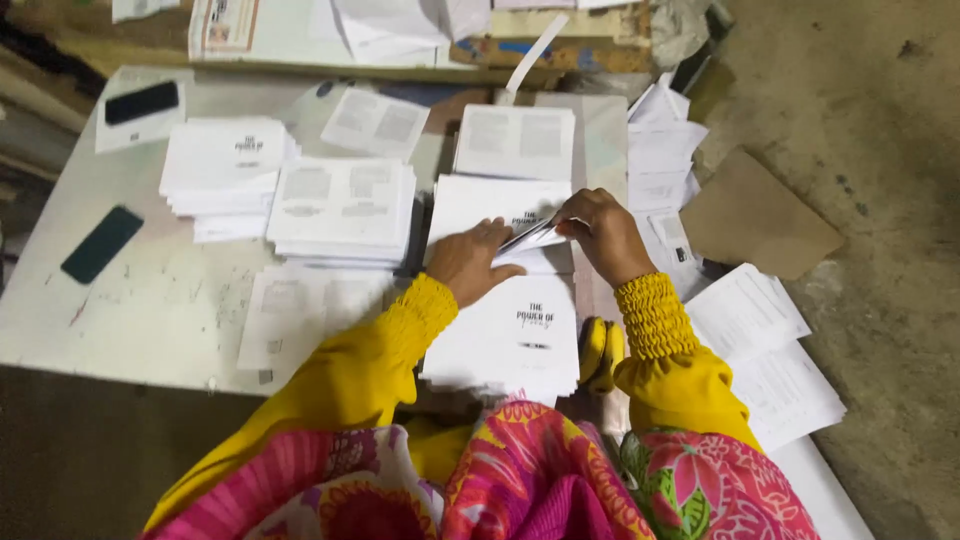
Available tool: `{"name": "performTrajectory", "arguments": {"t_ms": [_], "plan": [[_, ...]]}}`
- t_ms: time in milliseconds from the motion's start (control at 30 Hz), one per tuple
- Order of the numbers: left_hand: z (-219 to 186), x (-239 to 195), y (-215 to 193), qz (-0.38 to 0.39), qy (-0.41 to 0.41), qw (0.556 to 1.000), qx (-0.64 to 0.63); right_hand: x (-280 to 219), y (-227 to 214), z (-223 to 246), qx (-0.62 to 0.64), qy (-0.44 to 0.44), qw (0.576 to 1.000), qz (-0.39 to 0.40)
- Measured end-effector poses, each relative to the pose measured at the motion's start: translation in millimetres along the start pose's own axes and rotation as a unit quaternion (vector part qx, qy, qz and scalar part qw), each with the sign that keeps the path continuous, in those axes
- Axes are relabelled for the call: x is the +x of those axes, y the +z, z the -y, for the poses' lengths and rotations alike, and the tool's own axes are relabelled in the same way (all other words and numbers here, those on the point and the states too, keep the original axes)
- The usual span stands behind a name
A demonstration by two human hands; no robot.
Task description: Folding printed paper sheets into booklets and organizing them into stacks on a table.
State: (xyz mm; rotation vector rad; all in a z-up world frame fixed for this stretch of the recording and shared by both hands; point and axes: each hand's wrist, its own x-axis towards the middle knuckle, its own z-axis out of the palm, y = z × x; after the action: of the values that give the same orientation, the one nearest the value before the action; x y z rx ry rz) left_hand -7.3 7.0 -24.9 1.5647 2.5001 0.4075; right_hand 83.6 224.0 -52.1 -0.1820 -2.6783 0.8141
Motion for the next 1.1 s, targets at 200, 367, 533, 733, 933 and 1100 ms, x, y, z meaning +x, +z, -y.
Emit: {"name": "performTrajectory", "arguments": {"t_ms": [200,367,533,733,933,1100], "plan": [[46,14,24,-0.073,-0.059,0.995,-0.03,1,-12,-4,0.266,0.153,0.934,-0.184],[55,2,-30,-0.22,-0.101,0.941,-0.236,9,26,2,0.47,0.214,0.847,-0.126],[21,7,-53,-0.327,-0.121,0.787,-0.509,56,4,114,0.589,0.081,0.802,-0.062],[63,13,-15,-0.304,-0.128,0.722,-0.609,86,19,136,0.444,0.114,0.882,-0.11],[46,6,-60,-0.297,-0.18,0.594,-0.726,94,38,113,0.565,0.177,0.8,-0.092],[87,30,-59,-0.373,-0.238,0.647,-0.621,103,13,111,0.578,0.168,0.794,-0.082]]}}
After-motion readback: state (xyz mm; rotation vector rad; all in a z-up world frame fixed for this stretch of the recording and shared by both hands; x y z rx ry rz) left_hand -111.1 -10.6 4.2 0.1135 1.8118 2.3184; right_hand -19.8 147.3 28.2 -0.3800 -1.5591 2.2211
